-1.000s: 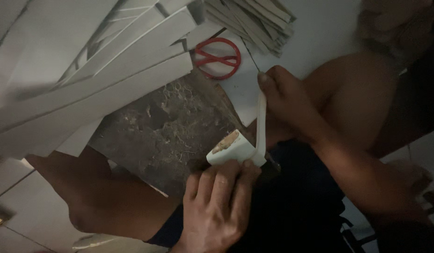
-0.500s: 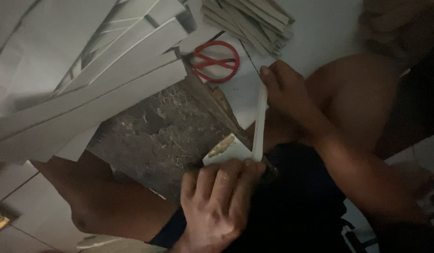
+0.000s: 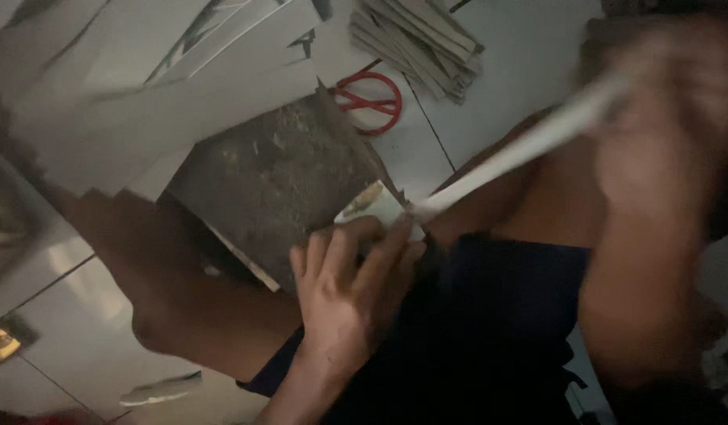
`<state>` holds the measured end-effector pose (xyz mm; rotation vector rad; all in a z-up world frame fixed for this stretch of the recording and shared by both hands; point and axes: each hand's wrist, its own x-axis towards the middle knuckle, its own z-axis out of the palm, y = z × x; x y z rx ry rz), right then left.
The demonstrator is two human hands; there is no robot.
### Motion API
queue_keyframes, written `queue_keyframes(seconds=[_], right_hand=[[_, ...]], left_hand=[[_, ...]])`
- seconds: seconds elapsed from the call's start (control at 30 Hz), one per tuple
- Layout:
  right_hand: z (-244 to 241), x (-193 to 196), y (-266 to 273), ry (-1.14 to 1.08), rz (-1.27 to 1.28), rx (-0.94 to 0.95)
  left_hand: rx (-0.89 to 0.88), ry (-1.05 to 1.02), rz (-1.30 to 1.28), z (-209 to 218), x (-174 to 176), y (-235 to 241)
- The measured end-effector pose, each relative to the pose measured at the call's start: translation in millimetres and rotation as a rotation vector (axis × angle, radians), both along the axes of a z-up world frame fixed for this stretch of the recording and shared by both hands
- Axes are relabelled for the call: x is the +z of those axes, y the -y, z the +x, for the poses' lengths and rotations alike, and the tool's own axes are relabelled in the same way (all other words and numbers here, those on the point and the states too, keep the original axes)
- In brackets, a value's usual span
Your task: The person applies glue to the edge of a white paper strip using a small brush and presses it onto a stack of paper. The person repeats this process with multiple paper strips, placing each glued strip onto the stack.
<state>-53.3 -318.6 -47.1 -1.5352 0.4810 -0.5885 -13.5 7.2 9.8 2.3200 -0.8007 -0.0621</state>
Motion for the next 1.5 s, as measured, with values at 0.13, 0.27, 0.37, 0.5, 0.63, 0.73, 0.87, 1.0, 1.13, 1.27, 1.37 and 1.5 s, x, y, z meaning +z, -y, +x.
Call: queue_keyframes(seconds=[0.13,0.27,0.37,0.5,0.63,0.73,0.87,1.0,1.13,1.27,1.37,1.5], right_hand=[[-52,60,-49,0.136,-0.293,0.154],[-87,74,-139,0.408,-1.025,0.602],[-86,64,-160,0.189,-0.513,0.908],[-61,51,-144,0.05,-0.716,0.697],[-17,51,-140,-0.113,-0.826,0.645],[-2,59,-144,-0.11,-0.868,0.669],[7,67,-146,-0.1,-0.868,0.701],[9,66,-139,-0.129,-0.99,0.758],[12,61,-132,-0.085,-0.981,0.772],[13,60,-128,-0.081,-0.927,0.816],[15,59,-127,-0.082,-0.903,0.834],[16,59,-128,0.018,-1.086,0.783]], left_hand=[[0.037,-0.665,-0.484,-7,19,3],[0.203,-1.206,-0.842,-6,49,2],[0.124,-0.971,-0.255,7,68,-19],[-0.229,0.041,0.257,11,63,-48],[-0.255,0.149,0.413,13,35,-52],[-0.181,0.182,0.27,7,25,-51],[-0.116,0.124,0.087,8,23,-42],[-0.131,0.003,0.014,12,18,-35],[-0.112,-0.04,-0.058,13,12,-39],[-0.102,-0.069,-0.109,16,9,-36],[-0.12,-0.031,-0.108,18,9,-36],[-0.153,-0.013,-0.051,16,14,-41]])
